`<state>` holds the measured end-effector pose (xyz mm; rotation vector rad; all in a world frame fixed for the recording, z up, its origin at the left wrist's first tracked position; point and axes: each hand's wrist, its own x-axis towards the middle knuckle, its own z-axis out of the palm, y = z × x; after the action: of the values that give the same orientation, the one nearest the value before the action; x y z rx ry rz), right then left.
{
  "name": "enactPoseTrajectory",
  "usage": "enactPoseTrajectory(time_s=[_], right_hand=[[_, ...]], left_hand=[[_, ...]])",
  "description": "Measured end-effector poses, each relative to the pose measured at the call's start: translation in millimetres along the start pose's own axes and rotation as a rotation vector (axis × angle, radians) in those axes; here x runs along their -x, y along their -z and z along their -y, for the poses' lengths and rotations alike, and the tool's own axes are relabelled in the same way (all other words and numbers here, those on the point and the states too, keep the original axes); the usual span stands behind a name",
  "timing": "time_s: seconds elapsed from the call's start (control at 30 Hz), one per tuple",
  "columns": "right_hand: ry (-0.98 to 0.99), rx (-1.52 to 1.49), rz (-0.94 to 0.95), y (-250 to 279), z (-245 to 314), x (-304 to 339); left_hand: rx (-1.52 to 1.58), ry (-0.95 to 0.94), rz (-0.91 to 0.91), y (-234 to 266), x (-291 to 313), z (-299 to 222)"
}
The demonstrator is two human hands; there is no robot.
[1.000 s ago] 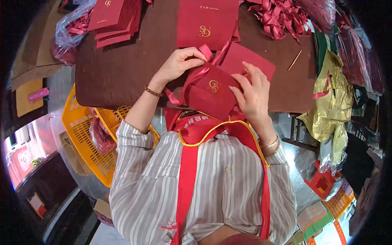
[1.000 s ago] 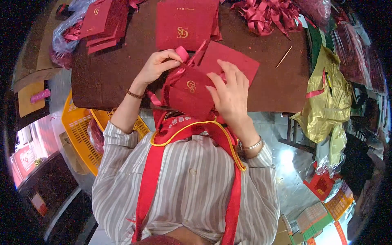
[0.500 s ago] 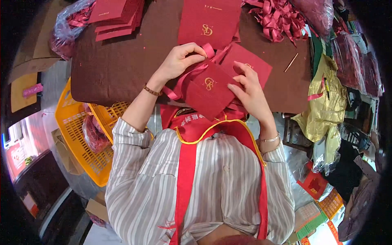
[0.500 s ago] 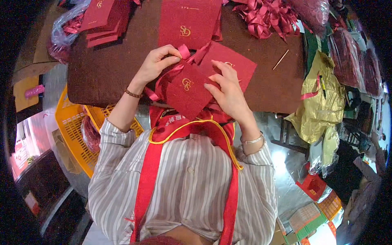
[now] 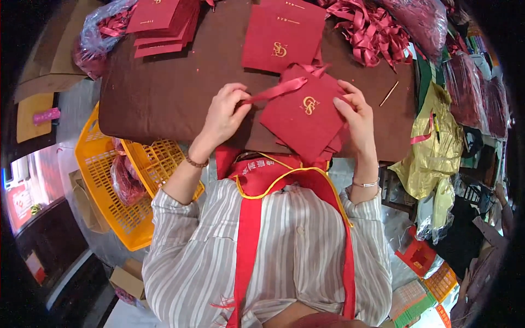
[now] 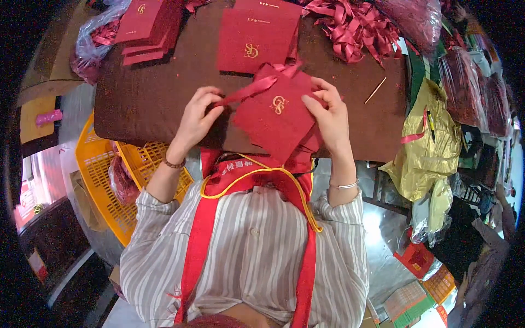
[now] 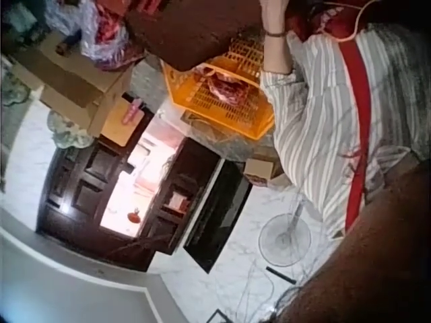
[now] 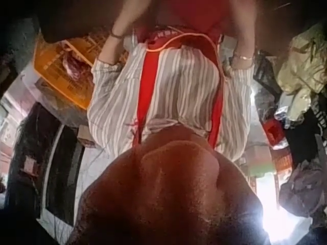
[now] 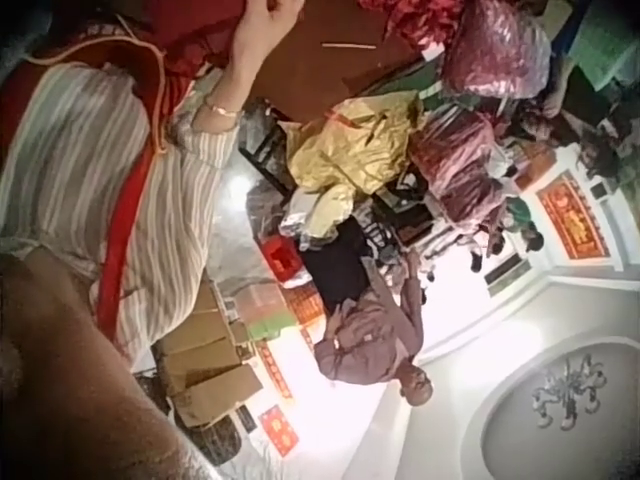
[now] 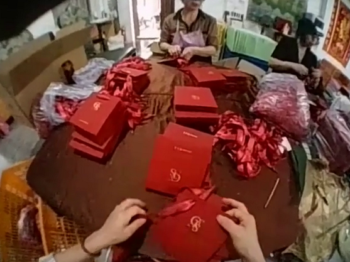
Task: The person ties decorative red ribbons onto small red gift boxes by hand.
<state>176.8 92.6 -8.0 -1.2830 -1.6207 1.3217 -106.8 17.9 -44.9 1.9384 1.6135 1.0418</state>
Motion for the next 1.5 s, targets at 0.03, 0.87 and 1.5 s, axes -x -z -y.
enactPoseTrajectory(time_s=[0.03,0.87,1.5], right_hand=[[-0.015,-0.068,-0.039,2.9,-1.7,-0.1],[-0.133,-0.082,0.386,0.8,-4.0,30.0],[-0.25,-0.117,0.317,-3.1,11.1,47.8]], left_hand=[[0.015,-0.028,0.046,4.8,2.1,3.3],[0.262,-0.23,0.388,47.1,-26.6,-92.0],[-0.167,-0.177,0.343,-39.2,-14.1,-104.9]])
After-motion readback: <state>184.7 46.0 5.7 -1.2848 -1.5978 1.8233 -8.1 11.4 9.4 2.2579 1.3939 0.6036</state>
